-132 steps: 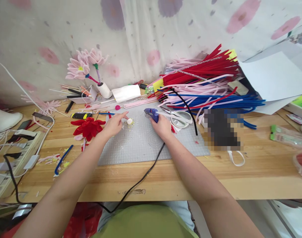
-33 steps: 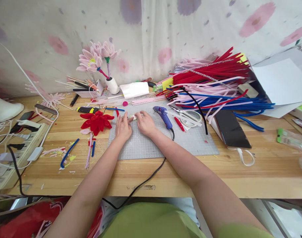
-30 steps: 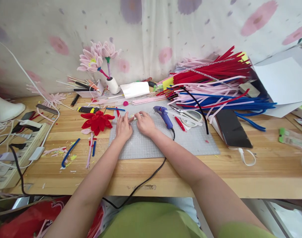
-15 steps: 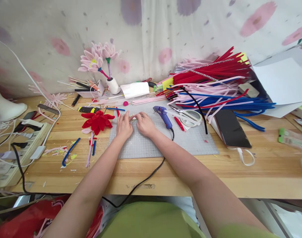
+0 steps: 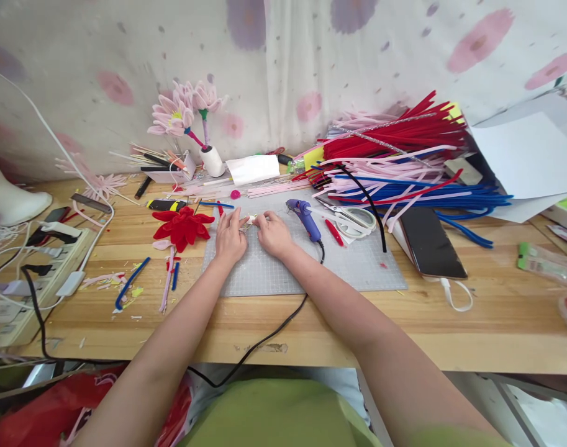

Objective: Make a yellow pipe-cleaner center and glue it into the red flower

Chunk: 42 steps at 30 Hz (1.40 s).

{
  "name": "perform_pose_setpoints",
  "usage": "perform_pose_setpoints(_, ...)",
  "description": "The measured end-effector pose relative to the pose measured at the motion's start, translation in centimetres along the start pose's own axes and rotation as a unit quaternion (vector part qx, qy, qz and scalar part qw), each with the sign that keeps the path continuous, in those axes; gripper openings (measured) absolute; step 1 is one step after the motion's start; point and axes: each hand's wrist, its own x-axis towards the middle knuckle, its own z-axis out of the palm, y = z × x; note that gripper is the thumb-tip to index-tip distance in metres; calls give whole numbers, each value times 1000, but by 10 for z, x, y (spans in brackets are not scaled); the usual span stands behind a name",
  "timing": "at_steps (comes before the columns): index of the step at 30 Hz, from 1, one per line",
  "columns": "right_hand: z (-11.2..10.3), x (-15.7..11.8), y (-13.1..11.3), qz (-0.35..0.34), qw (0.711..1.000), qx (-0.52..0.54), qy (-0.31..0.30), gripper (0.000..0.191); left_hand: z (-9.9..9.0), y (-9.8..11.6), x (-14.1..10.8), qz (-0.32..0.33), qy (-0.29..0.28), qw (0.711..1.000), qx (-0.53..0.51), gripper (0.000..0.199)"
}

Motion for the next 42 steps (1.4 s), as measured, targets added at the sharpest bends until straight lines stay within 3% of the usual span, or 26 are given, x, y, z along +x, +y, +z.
perform_pose_setpoints(8,-5,-2,-1,9,1000,7,10,33,3,-1,0,-22,-20,999,16,65)
perform_pose_setpoints(17,-4,-2,0,8,1000,-12,-3,28,-1,3,-1,1,-6,1000,-2,71)
perform_pose_setpoints(24,-1,0,4,-8,999,28,23,38,0,3,0,-32,-29,999,-2,68)
perform_pose_setpoints(36,2,4,6,-6,1000,-7,-8,31,-3,3,-1,-4,-13,1000,-9,69)
perform_pose_setpoints(42,3,4,7,-49,999,-3,1,44,0,2,2,-36,-27,999,-6,66)
